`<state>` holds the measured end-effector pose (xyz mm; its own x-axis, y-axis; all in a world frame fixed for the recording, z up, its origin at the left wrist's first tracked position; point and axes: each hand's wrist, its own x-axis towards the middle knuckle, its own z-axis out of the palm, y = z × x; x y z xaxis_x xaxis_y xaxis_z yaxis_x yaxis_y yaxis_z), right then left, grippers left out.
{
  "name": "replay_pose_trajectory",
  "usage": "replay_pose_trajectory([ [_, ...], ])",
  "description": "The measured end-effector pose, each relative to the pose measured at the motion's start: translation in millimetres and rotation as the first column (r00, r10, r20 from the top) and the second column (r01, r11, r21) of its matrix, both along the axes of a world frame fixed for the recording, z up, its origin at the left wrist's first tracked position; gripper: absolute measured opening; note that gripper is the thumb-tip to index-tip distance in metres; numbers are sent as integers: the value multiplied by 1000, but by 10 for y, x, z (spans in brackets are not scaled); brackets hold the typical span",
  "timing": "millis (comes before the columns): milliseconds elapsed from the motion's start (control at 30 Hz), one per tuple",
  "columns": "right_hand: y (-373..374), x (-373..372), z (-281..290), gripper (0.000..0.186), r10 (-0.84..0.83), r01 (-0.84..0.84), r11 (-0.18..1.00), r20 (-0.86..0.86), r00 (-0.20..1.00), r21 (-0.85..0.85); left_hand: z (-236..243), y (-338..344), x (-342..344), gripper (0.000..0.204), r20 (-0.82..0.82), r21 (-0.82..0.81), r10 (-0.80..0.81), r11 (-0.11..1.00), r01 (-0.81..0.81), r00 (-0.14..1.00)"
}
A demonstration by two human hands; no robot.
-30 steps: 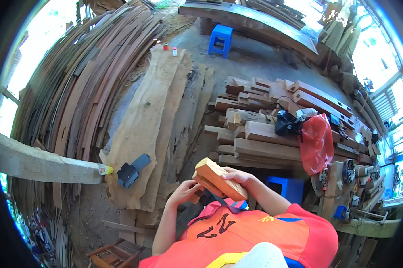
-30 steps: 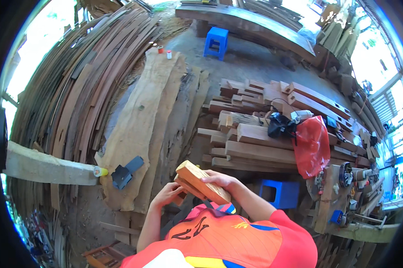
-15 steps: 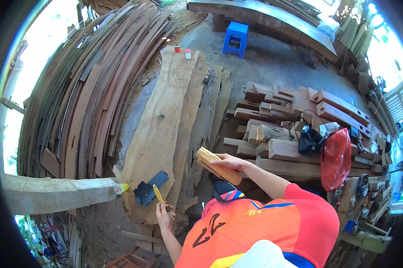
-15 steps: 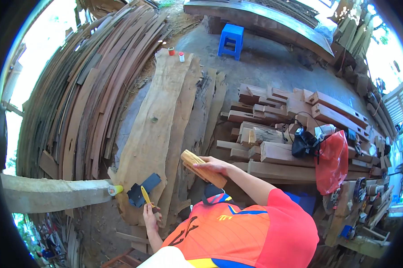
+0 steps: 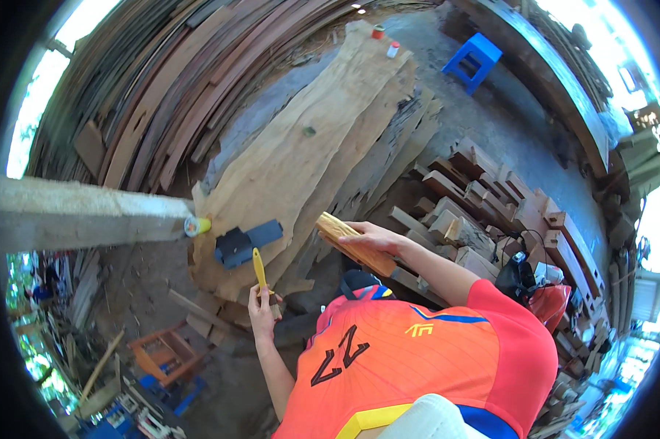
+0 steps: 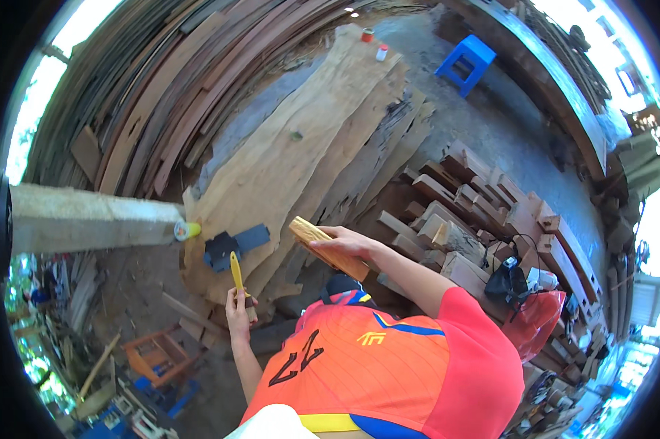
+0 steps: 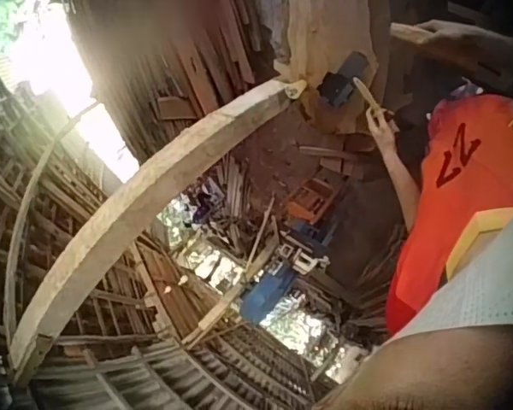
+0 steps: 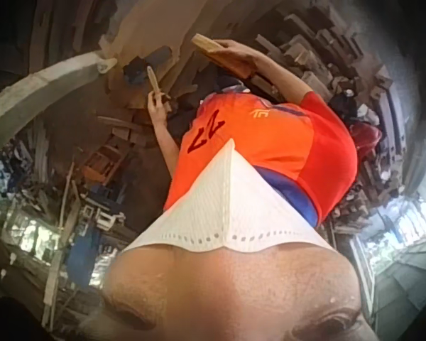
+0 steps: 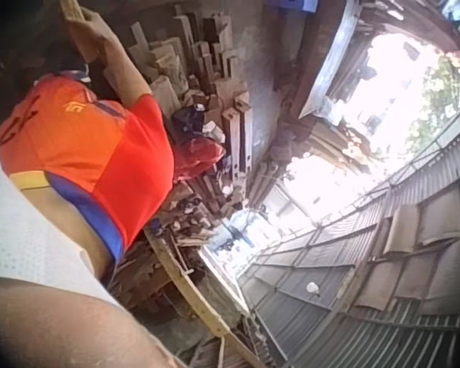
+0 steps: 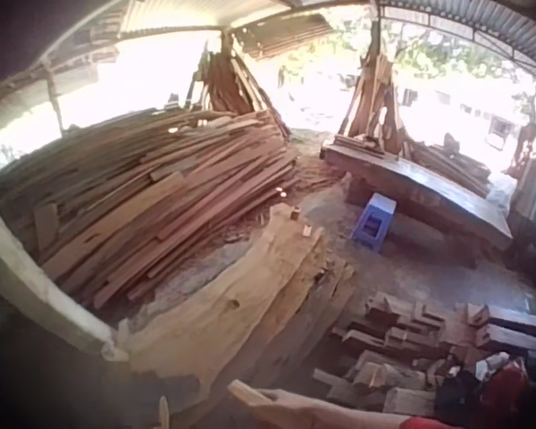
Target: Measuring a piece of wood with a tape measure and preparing to apply a substance with a brush.
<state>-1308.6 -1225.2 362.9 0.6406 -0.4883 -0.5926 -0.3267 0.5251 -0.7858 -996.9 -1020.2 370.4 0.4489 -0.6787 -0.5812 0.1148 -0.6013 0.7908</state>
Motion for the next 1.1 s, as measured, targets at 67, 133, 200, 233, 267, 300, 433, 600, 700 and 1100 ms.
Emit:
replay_pose_trajectory([
  [67,32,216,-38,80,129,-129,988,2,992,-85,-12,168,-36,27,5,-38,-35,999,36,999],
  [133,135,450,-39,76,208,-205,976,35,977,-74,-34,382,-78,24,4,-115,34,993,-33,999],
  [200,273,739,-20,76,288,-284,957,78,955,-55,-39,613,-129,21,6,-128,112,986,-110,994],
  [233,370,907,-5,76,312,-309,950,77,947,-50,-48,697,-152,20,12,-171,104,980,-101,994],
  [267,472,1063,13,77,324,-319,945,81,943,-72,-39,788,-170,20,13,-171,107,980,-104,994],
  [300,571,1188,44,77,347,-341,938,110,931,-67,-32,872,-195,20,-65,-268,139,952,-151,988],
  [433,1067,1684,176,77,360,-366,930,256,897,-28,41,1169,-270,29,-263,-269,319,882,-387,911],
  [600,1382,1953,264,78,431,-432,898,353,830,-80,-73,1421,-241,51,-178,-345,328,862,-371,928],
  [700,1487,1930,259,82,415,-422,904,359,836,-64,-232,1512,-238,79,-88,-406,317,854,-324,944],
  [1100,1528,1984,129,58,455,-349,879,357,816,-325,-294,968,-462,117,-301,-299,269,884,-358,915],
])
